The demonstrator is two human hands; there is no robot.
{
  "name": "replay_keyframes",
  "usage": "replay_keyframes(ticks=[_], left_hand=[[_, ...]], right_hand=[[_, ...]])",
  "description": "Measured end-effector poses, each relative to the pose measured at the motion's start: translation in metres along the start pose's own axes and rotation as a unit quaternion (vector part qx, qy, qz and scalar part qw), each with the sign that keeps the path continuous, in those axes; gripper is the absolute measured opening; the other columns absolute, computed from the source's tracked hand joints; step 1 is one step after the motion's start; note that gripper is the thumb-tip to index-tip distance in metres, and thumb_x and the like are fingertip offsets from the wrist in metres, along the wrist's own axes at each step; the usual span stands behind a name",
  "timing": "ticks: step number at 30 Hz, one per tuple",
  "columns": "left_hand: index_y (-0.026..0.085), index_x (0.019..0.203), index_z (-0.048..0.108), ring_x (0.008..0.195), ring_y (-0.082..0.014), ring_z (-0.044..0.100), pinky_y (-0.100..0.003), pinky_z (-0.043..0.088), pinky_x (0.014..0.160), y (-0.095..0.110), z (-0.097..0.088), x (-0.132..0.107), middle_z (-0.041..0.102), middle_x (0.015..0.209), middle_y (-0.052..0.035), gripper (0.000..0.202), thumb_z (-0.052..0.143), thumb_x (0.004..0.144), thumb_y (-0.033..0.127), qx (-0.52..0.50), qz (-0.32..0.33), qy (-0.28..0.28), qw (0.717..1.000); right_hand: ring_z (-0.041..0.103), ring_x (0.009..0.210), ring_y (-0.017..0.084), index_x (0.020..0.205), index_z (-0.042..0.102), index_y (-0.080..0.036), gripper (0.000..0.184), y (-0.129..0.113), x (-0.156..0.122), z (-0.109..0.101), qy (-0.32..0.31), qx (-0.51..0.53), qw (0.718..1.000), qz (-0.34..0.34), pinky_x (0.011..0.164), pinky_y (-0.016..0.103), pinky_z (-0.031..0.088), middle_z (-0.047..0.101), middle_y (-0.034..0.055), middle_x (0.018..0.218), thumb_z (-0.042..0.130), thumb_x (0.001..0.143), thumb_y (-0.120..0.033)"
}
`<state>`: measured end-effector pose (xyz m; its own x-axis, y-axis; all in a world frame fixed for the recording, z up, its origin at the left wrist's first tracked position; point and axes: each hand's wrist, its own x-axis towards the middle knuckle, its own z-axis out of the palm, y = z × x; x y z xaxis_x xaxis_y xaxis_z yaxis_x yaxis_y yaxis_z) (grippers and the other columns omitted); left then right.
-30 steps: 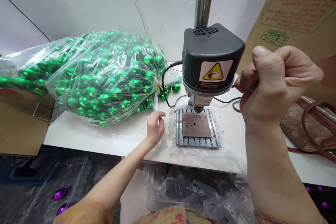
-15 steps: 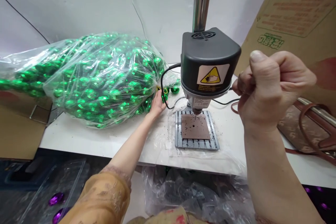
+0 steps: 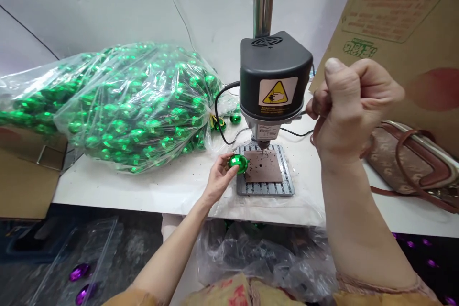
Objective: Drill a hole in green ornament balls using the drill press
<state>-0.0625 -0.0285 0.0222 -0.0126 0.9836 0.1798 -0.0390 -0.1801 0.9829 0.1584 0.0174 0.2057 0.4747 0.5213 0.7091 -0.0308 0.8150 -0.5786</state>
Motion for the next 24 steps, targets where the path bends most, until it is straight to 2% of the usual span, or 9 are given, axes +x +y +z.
replay_keyframes(ticks=[4,6,11,18,24], left_hand=[[0.019,0.126,0.062,0.103,-0.0223,0.067,-0.035,0.054,0.091,-0.002,0.02,0.02,0.07,0.11,-0.0086,0.064,0.081,0.078,0.057,0.01,-0.017,-0.064,0.998],[0.019,0.123,0.06,0.099,-0.0214,0.067,-0.034,0.053,0.089,-0.006,0.025,0.028,0.07,0.105,-0.0074,0.064,0.083,0.076,0.056,0.024,-0.016,-0.068,0.997],[0.018,0.117,0.061,0.094,-0.0204,0.067,-0.033,0.053,0.083,-0.014,0.032,0.035,0.071,0.103,-0.0074,0.055,0.083,0.077,0.049,0.096,-0.007,-0.083,0.992],[0.02,0.116,0.067,0.089,-0.0201,0.065,-0.033,0.053,0.079,-0.011,0.04,0.037,0.071,0.101,-0.0052,0.047,0.084,0.076,0.037,0.198,0.028,-0.079,0.977],[0.022,0.118,0.068,0.109,-0.0264,0.065,-0.041,0.053,0.096,-0.018,0.057,0.027,0.069,0.112,-0.0072,0.051,0.088,0.072,0.033,0.216,0.045,-0.043,0.974]], right_hand=[[0.034,0.042,0.004,0.058,0.037,-0.022,0.04,0.002,0.001,-0.001,-0.016,-0.001,1.0,-0.001,0.043,0.024,0.026,0.037,-0.0086,0.047,0.065,0.088,-0.021],[0.033,0.043,0.004,0.058,0.036,-0.022,0.043,0.003,0.001,-0.002,-0.017,-0.007,1.0,-0.001,0.045,0.025,0.027,0.035,-0.0083,0.048,0.065,0.089,-0.023],[0.034,0.047,0.006,0.059,0.033,-0.023,0.049,0.004,0.0,-0.003,-0.018,-0.048,0.999,-0.001,0.047,0.027,0.034,0.032,-0.0064,0.052,0.068,0.089,-0.041],[0.037,0.05,0.008,0.06,0.031,-0.023,0.051,0.005,0.0,-0.003,-0.03,-0.054,0.998,-0.012,0.049,0.028,0.037,0.03,-0.0049,0.054,0.064,0.09,-0.047],[0.045,0.054,0.009,0.061,0.036,-0.023,0.048,0.007,-0.002,-0.005,-0.033,-0.028,0.999,0.009,0.055,0.028,0.045,0.034,-0.0042,0.056,0.064,0.09,-0.05]])
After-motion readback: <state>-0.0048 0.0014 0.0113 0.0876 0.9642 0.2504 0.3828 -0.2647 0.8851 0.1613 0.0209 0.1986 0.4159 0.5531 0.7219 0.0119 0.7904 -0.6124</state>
